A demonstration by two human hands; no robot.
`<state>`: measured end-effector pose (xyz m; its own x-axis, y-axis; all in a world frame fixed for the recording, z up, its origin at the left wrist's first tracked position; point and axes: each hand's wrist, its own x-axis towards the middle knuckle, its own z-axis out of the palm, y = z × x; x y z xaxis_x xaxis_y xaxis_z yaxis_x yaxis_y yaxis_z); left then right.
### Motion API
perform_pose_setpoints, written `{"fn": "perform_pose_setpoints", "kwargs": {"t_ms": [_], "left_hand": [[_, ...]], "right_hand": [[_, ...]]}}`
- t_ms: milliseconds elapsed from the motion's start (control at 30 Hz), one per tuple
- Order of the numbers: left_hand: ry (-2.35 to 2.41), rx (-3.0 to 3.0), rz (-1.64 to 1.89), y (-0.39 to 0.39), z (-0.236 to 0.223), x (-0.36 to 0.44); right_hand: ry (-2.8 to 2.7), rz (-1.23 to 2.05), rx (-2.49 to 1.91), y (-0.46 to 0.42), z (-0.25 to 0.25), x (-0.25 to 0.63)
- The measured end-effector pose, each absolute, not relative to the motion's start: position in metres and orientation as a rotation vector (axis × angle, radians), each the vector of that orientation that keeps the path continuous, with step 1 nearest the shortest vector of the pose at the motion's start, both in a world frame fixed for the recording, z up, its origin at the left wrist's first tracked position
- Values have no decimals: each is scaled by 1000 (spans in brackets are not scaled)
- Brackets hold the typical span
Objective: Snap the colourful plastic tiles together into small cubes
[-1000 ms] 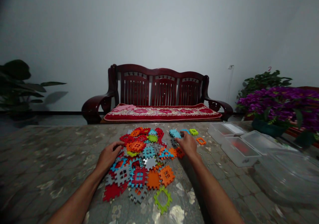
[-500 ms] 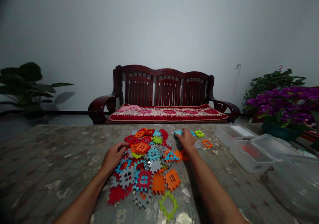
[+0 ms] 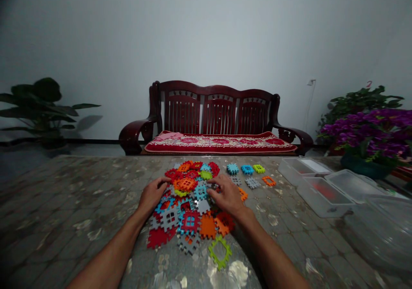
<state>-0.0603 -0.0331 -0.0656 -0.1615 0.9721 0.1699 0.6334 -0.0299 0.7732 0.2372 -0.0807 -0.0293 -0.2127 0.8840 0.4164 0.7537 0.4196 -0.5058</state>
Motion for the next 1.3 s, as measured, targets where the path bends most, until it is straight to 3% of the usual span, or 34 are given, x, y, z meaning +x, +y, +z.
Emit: {"fn": "perform_pose_setpoints", "kwargs": {"t_ms": [400, 833, 1000, 1300], "left_hand": [[1809, 1671, 1038, -32, -66, -61], [1803, 1688, 1040, -32, -62, -62], [1788, 1688, 1062, -32, -63, -62], [1801, 1712, 1033, -26, -73, -66]], "right_hand": [[-2308, 59, -1583, -91, -12, 194], [-2029, 343, -1512, -100, -23, 201], [-1858, 247, -1477, -101, -42, 237], [-1637, 159, -1799, -106, -69, 336]]}}
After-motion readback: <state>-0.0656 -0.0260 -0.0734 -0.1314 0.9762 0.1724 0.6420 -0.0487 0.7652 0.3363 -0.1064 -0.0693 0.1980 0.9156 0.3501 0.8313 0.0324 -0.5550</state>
